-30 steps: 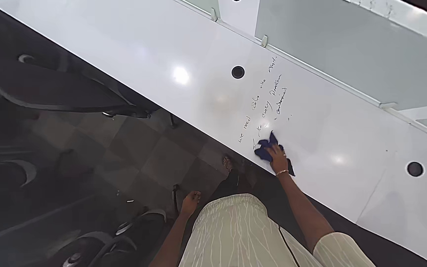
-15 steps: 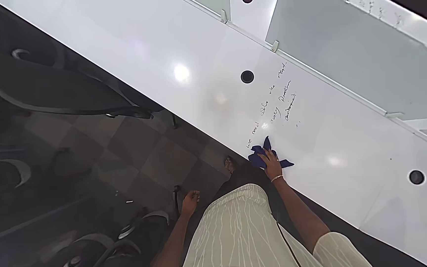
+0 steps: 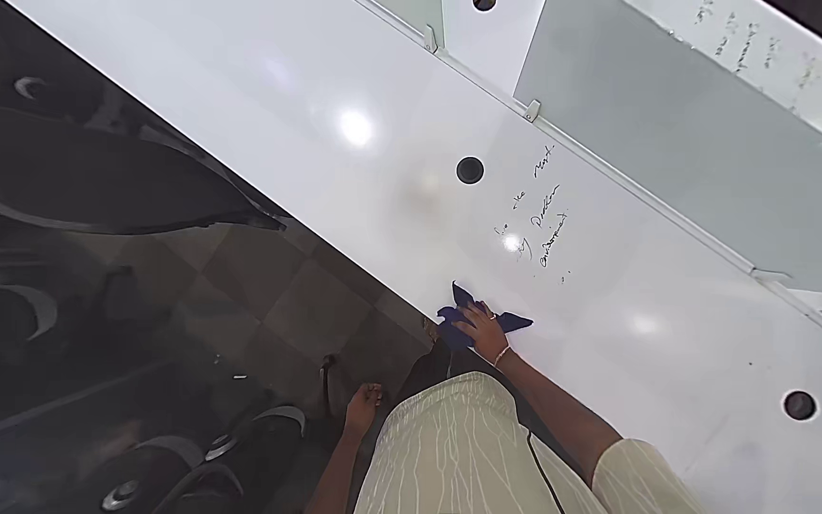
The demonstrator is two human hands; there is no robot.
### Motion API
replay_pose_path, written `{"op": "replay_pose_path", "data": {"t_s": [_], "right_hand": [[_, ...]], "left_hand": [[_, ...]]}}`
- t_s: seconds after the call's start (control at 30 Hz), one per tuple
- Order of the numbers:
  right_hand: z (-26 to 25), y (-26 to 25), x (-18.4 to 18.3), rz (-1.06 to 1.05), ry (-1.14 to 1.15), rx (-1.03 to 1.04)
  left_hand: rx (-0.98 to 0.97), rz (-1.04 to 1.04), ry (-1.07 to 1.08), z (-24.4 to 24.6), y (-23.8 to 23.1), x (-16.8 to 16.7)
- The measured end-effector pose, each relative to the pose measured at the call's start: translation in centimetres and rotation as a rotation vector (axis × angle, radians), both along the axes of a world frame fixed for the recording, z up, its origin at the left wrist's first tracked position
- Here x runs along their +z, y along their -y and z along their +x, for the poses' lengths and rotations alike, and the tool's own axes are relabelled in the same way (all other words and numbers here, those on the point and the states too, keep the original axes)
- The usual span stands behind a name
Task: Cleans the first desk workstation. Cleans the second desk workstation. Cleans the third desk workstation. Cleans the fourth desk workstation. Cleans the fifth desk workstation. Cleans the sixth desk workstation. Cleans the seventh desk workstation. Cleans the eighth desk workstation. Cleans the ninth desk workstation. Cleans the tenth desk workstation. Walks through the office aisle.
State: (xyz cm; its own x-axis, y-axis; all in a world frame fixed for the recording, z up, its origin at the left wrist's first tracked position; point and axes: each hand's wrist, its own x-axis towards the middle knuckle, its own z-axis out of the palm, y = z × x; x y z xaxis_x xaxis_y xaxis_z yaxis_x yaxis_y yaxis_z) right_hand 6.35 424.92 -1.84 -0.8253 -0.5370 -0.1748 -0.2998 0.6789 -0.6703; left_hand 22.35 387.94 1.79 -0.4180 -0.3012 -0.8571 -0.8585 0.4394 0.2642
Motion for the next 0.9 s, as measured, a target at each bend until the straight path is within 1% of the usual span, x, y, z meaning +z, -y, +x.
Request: {"op": "replay_pose_path", "data": {"t_s": [0.03,0.07,0.1,0.13,0.17,0.2,0.27,0.3,0.33,0.37,0.4,0.43,0.5,0.53,0.57,0.6,0.67,0.73,0.77,0.83,0.9], "right_hand": [[-1.2,-1.0,0.0,-0.017,-0.009,0.072],[-3.5,-2.1,0.4,0.006,0.015,0.094],[-6.4,-3.4,0.6,0.067,0.026,0.041],[-10.0,-4.8,0.7,0.158,0.020,-0.073],[-14.0,-6.3,0.6,0.233,0.001,-0.228],[-17.6,-8.0,0.1,0.278,-0.038,-0.372],[-23.8,-10.6,-0.6,0.311,-0.117,-0.605],[-25.4,-10.8,-0.6,0.304,-0.115,-0.686],[-25.4,-10.2,-0.5,0.284,-0.086,-0.719],[-24.1,-8.9,-0.1,0.259,-0.054,-0.706],[-21.9,-7.2,0.3,0.228,-0.026,-0.648],[-19.2,-5.2,0.4,0.198,-0.002,-0.555],[-13.2,-2.8,0.4,0.091,0.017,-0.283],[-10.6,-3.1,0.0,0.035,-0.006,-0.168],[-9.0,-4.5,-0.3,0.014,-0.039,-0.115],[-8.6,-6.6,-0.4,0.035,-0.049,-0.120],[-10.7,-11.9,0.1,0.189,-0.009,-0.253],[-14.8,-17.0,0.3,0.329,0.021,-0.471],[-16.7,-19.0,0.0,0.344,-0.023,-0.588],[-18.8,-20.9,0.0,0.338,-0.088,-0.752],[-18.2,-19.5,0.7,0.304,-0.048,-0.843]], "left_hand": [[0.020,0.002,-0.012,-0.7,-0.8,0.2],[0.028,0.006,-0.023,-1.4,-1.5,0.3],[0.021,0.012,-0.027,-2.2,-2.2,0.6],[0.011,0.015,-0.033,-3.1,-2.9,0.8],[0.003,0.018,-0.044,-3.9,-3.6,1.1],[0.000,0.019,-0.049,-4.4,-4.2,1.5],[-0.018,0.013,-0.074,-5.6,-5.0,1.8],[-0.018,0.008,-0.095,-6.1,-5.4,1.9],[-0.010,0.003,-0.106,-6.4,-5.8,2.0],[-0.005,-0.001,-0.112,-6.7,-6.1,2.1],[-0.004,-0.002,-0.116,-7.0,-6.4,2.0],[-0.013,-0.003,-0.114,-7.2,-6.6,1.8],[-0.050,-0.001,-0.104,-7.3,-6.8,1.5],[-0.065,-0.003,-0.092,-7.3,-6.9,1.5],[-0.076,-0.003,-0.078,-7.5,-7.1,1.7],[-0.085,-0.007,-0.070,-7.9,-7.2,1.9],[-0.098,-0.019,-0.064,-8.4,-7.2,2.3],[-0.113,-0.023,-0.059,-8.8,-7.1,2.3],[-0.127,-0.021,-0.055,-8.9,-7.2,2.1],[-0.164,-0.021,-0.032,-9.6,-7.4,1.6],[-0.196,-0.018,-0.020,-10.1,-7.6,1.3]]}}
